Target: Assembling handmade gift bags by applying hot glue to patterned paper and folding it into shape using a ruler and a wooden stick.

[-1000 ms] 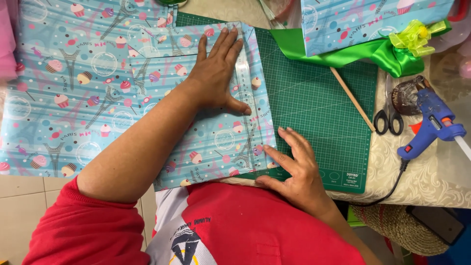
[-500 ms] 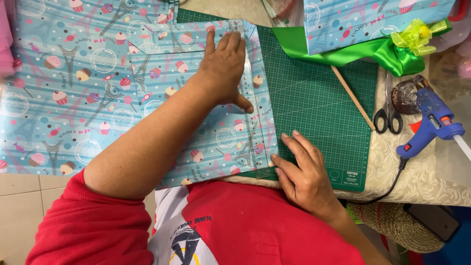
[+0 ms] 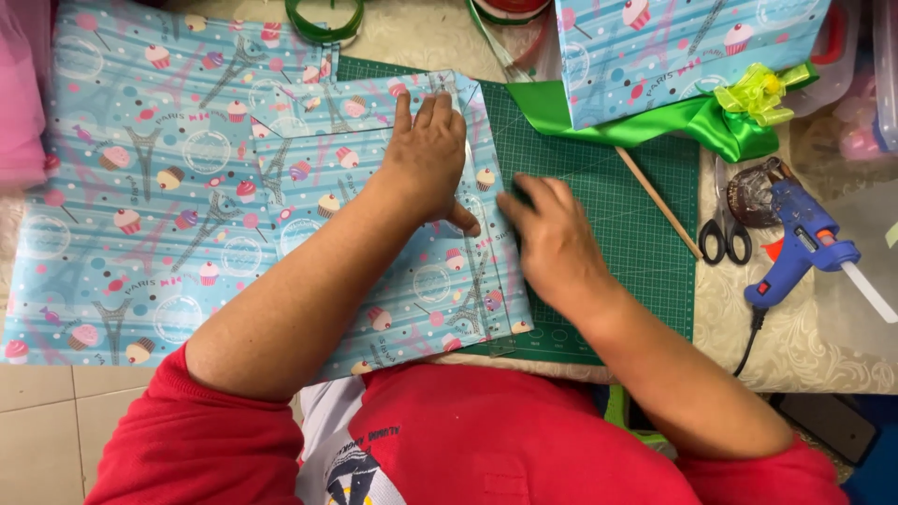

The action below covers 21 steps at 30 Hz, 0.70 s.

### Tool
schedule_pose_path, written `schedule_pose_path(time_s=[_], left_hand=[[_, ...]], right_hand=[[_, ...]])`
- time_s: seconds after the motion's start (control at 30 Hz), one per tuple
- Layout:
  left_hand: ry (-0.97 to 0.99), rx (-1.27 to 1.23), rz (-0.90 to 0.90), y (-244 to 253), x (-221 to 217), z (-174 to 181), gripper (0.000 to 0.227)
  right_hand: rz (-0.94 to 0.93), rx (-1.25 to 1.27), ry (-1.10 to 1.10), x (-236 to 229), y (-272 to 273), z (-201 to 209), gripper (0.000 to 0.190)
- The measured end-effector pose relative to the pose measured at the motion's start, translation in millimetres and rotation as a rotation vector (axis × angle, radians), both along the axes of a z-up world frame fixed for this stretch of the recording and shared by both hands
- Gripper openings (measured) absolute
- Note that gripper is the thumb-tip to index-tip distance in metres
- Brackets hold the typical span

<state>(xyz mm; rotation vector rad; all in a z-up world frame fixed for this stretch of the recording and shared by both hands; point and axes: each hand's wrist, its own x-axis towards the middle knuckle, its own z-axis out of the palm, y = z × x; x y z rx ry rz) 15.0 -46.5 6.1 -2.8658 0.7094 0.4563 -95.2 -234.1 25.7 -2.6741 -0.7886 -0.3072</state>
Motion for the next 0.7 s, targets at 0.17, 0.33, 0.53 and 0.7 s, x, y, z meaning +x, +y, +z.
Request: schedule_pose_path(time_s=[0.17,0.33,0.53,0.7], left_hand=[[0.066,-0.028,0.074,9.9,-11.9,18.6,0.164],[-0.026,-0.368,0.066,23.3,-28.1,24.5,0.145],[-0.022,-0.38,0.051,25.9,-21.3,8.0,0.14],[-0.009,-0.459,0.051,30.9,-21.9,2.8,0.138]], right_hand=[[-0.216,0.42,0.389,50.5,4.0,-20.2,0.049],[-0.247,0.446,0.437,70.4,10.5,-52.5,0.046],[-0.156,0.357,0.438,68.2,38.6,-33.2,0.056],[-0.101,0.312,0.423,69.2,43.4,-36.1,0.053]])
